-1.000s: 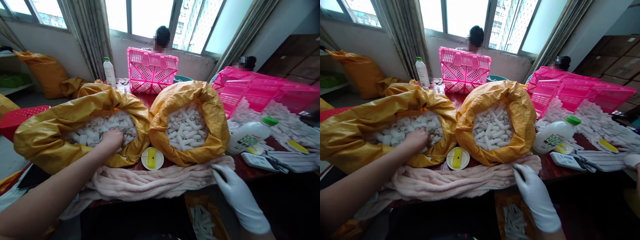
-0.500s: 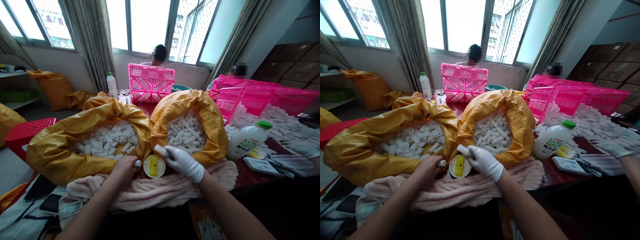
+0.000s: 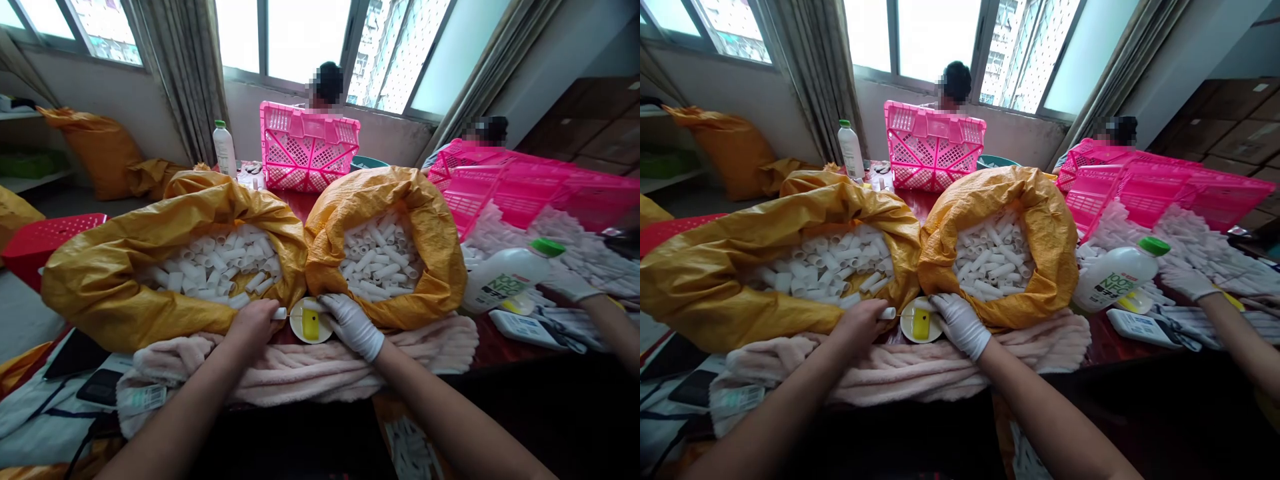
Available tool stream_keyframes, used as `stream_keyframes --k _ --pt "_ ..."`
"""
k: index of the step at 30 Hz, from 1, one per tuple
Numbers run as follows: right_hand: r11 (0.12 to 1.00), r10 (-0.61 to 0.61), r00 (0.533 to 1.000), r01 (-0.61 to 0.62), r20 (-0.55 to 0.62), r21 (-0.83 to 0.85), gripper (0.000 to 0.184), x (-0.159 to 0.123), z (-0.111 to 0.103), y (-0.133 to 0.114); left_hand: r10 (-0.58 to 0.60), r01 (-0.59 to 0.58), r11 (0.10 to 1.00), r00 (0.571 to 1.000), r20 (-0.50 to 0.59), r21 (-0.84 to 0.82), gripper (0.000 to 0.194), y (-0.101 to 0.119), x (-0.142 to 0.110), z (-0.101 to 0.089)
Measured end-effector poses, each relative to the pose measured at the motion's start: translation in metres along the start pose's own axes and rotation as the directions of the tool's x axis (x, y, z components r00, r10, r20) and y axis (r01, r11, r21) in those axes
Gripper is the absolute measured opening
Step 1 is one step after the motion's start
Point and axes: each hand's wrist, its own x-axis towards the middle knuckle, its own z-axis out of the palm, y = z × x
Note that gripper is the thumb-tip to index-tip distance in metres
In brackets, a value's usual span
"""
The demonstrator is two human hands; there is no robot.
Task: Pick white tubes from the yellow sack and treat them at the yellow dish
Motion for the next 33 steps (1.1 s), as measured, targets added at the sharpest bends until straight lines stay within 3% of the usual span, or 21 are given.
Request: stream_keyframes --k 6,10,15,19,21,25,27,29,31,33 --pt "0.989 -0.143 0.989 0.143 0.030 0.032 0.029 -0.007 0.003 0.005 -0.002 0.002 1.000 1.000 0.004 0.005 0.006 0.001 0.000 0.000" --pt "0.991 -0.096 0.995 0.098 -0.035 0.088 0.035 -0.010 0.002 0.002 -0.010 0.010 1.000 1.000 0.001 0.005 0.008 0.000 0.000 0.001" --pt "0.975 -0.218 0.975 0.215 0.050 0.054 0.027 -0.016 0.001 -0.001 -0.005 0.005 1.000 1.000 -0.020 -0.013 0.009 -0.001 0.001 0.003" --pt "0.988 -0.151 0.988 0.151 0.006 0.044 0.030 -0.020 0.001 -0.003 -0.002 0.001 1.000 0.999 -0.043 -0.009 0.010 -0.002 0.000 0.004" --pt "0.988 -0.153 0.987 0.154 0.042 -0.024 0.028 -0.022 0.000 -0.006 -0.004 0.004 1.000 0.999 -0.042 -0.011 0.009 -0.002 0.000 0.005" --pt "0.942 -0.320 0.935 0.332 0.154 -0.056 0.026 -0.023 -0.006 -0.015 -0.026 0.026 1.000 0.999 -0.020 -0.006 0.010 -0.004 0.003 0.006" --pt "0.926 -0.378 0.918 0.377 0.118 0.034 0.025 -0.022 -0.006 -0.020 -0.036 0.036 0.999 0.999 -0.008 -0.007 0.014 -0.004 0.005 0.004" --pt "0.929 -0.323 0.946 0.323 -0.027 0.182 0.027 -0.019 -0.002 -0.025 -0.023 0.023 1.000 1.000 -0.018 -0.011 0.015 -0.002 0.005 0.001" --pt "0.892 -0.132 0.963 0.218 -0.233 0.397 0.030 -0.014 0.003 -0.030 0.024 -0.025 1.000 0.998 -0.050 -0.012 0.015 0.001 0.005 -0.004" --pt "0.771 0.101 0.932 0.147 -0.347 0.619 0.031 -0.007 0.007 -0.034 0.090 -0.092 0.996 0.992 -0.085 -0.019 0.015 0.004 0.003 -0.009"
